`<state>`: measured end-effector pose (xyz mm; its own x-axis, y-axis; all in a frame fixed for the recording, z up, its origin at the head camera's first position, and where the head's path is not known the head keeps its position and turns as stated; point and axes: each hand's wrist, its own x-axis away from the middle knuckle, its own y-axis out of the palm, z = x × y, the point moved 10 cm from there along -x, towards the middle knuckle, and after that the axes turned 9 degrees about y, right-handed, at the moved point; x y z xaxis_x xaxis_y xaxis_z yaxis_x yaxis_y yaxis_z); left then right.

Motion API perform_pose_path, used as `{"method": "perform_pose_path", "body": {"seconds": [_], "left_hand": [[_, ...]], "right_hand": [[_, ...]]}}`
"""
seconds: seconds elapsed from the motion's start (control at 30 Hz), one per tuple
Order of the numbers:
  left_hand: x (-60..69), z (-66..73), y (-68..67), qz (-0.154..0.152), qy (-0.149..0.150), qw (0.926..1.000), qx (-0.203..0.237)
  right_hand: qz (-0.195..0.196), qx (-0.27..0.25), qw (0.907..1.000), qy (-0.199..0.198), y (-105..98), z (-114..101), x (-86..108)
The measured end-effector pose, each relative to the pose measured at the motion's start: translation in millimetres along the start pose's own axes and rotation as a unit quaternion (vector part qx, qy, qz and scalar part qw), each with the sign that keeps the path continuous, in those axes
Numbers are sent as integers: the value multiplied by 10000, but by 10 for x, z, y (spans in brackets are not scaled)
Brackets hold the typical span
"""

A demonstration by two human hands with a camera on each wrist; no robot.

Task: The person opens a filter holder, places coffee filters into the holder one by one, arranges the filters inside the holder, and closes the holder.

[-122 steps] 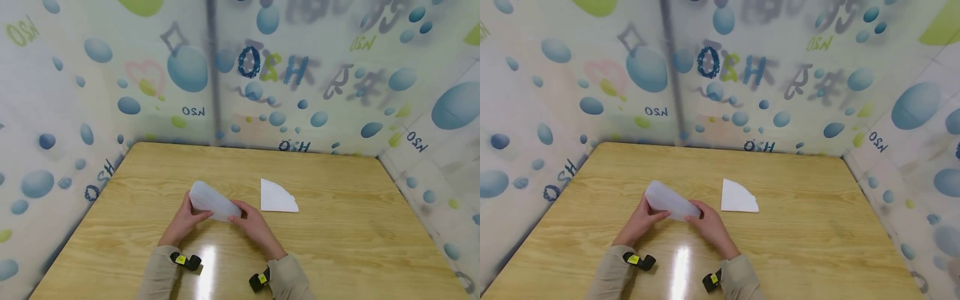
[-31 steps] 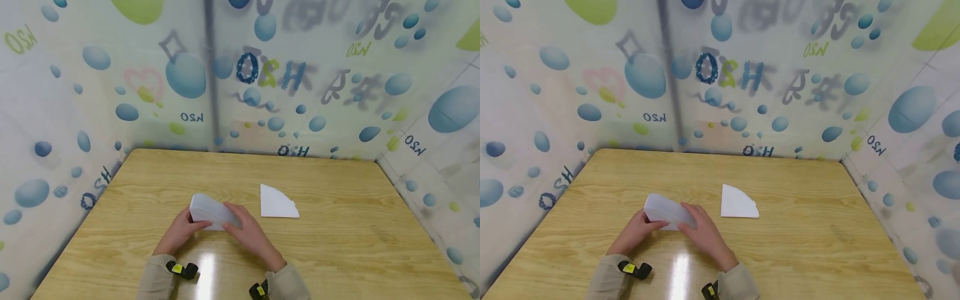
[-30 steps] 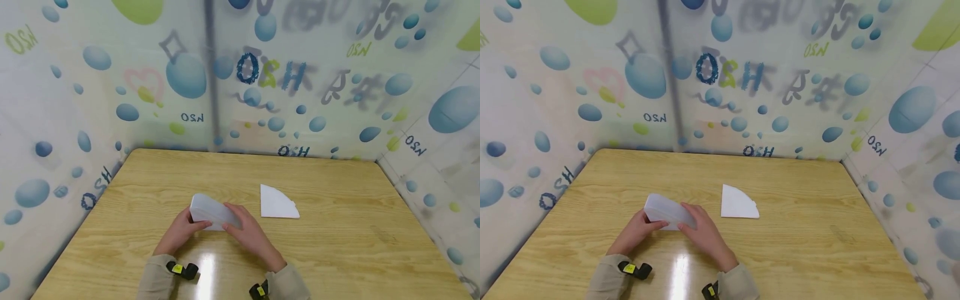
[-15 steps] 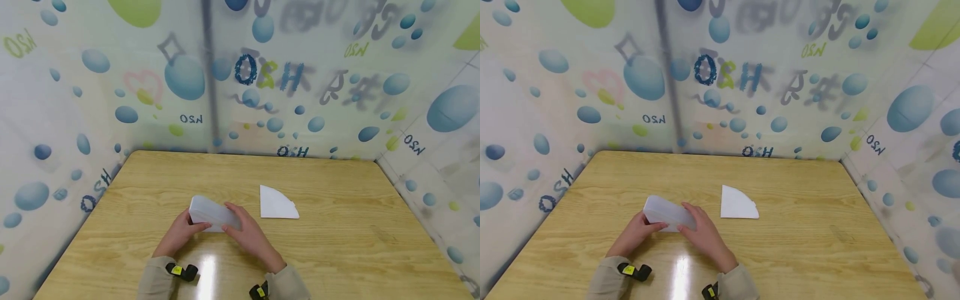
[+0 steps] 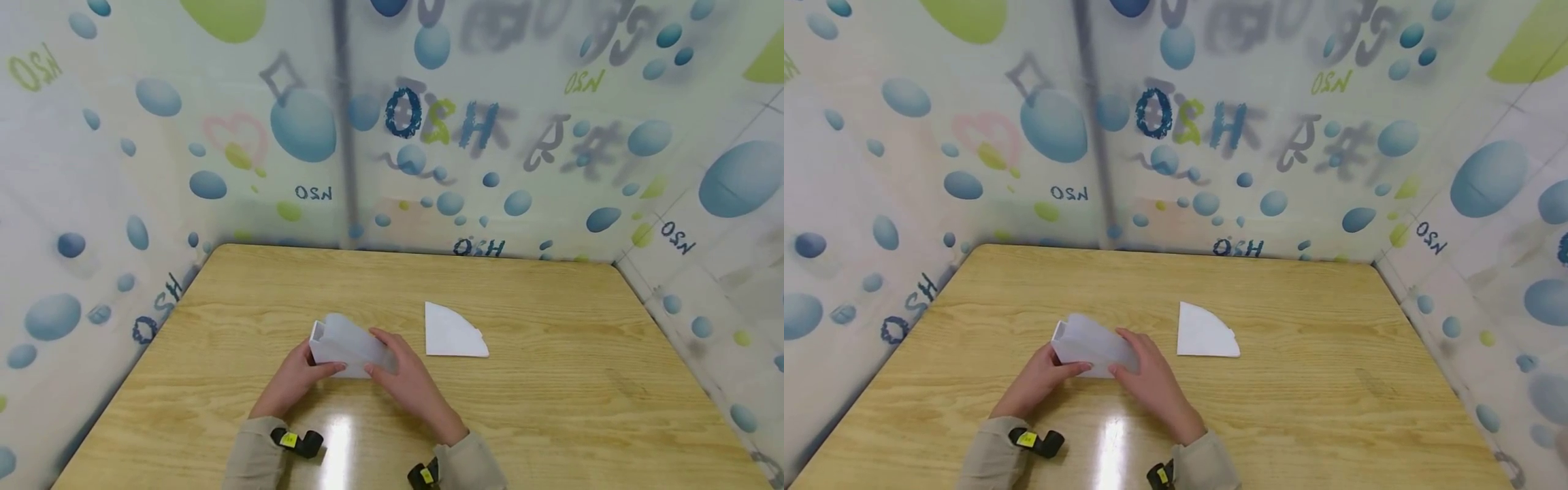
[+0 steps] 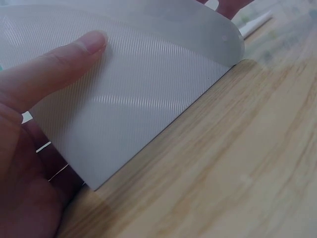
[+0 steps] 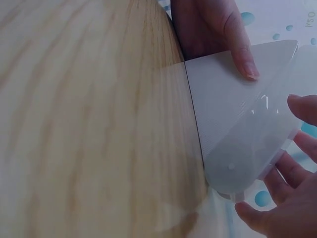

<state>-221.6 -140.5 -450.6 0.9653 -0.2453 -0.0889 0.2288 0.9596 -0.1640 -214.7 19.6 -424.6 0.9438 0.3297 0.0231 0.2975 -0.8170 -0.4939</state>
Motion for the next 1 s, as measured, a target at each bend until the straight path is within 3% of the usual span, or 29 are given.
{"method": "perform_pose_path", "body": {"seconds": [0.2, 0.5, 1.0], "left_hand": [[21, 11, 1, 7, 11, 10000, -63], [-25, -169, -35, 116, 136, 9995, -255], [-36, -174, -55, 206, 171, 9991, -339]], "right_hand": [[-14, 47, 10000, 40, 6, 21, -4], [47, -31, 9999, 130, -19, 45, -10], [287, -201, 9991, 220, -111, 61, -3]]}}
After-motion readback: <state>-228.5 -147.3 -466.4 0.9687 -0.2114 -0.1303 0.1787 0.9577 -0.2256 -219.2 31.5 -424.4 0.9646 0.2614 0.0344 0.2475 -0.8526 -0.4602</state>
